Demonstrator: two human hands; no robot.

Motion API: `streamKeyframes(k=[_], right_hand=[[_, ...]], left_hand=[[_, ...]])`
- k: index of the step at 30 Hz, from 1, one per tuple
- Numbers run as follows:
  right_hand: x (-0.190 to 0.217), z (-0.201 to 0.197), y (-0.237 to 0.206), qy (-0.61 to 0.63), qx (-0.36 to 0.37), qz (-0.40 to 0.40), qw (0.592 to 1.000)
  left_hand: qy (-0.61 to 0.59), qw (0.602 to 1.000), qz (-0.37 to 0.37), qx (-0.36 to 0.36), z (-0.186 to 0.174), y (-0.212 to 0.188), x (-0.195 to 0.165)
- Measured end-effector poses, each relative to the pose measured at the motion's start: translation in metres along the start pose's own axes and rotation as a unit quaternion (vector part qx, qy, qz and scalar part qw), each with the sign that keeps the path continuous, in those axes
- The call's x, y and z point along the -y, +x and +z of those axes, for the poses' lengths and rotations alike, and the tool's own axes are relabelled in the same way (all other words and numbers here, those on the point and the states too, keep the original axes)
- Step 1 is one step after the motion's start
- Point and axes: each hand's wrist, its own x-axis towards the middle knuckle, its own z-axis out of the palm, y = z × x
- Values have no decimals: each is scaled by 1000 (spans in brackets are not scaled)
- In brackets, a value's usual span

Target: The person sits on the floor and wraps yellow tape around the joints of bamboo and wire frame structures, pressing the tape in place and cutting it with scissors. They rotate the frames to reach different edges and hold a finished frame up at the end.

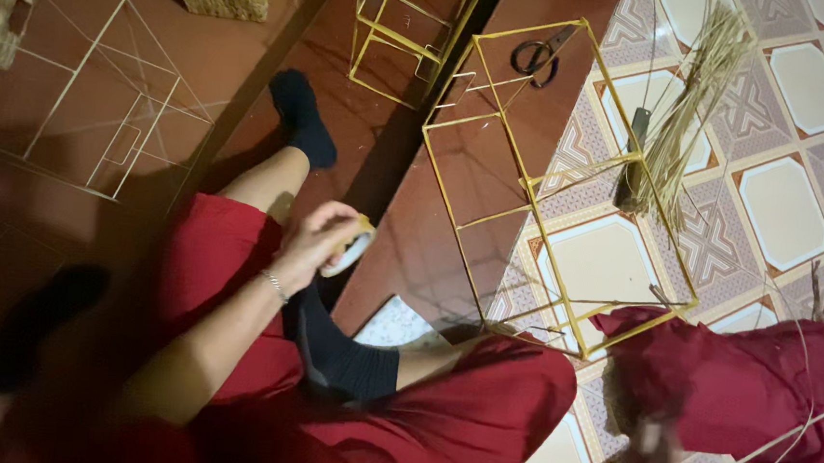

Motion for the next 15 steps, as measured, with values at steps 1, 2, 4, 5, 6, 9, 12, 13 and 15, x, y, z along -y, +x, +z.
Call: streamKeyframes(k=[1, 2, 4, 5, 6, 9, 12, 13, 15], right_hand=[[-19, 3, -11, -70, -18, 42, 997], [-35, 7, -25, -134, -29, 84, 987], [-57, 20, -56, -243, -38, 137, 960], [-63, 25, -72, -291, -47, 147, 944], [-66, 30, -84, -335, -52, 144, 930], [-70, 45, -106, -430, -50, 85, 898], [-76, 52, -117, -427, -31, 58, 902], [-79, 54, -119, -412, -20, 78, 907], [-81, 53, -118, -512, -2, 74, 856]], left_hand=[[-29, 1000, 6, -2, -9, 0, 2], [-57, 998, 10, -4, -15, 1, 4], [-95, 995, 22, -8, -23, 4, 10], [-105, 994, 31, -8, -25, 5, 14], [-115, 993, 40, -10, -26, 6, 16], [-107, 994, 33, -5, -27, 9, 20], [-112, 993, 27, -12, -29, 9, 19], [-124, 992, 28, -6, -31, 9, 18], [-148, 988, 30, 2, -36, 8, 17]])
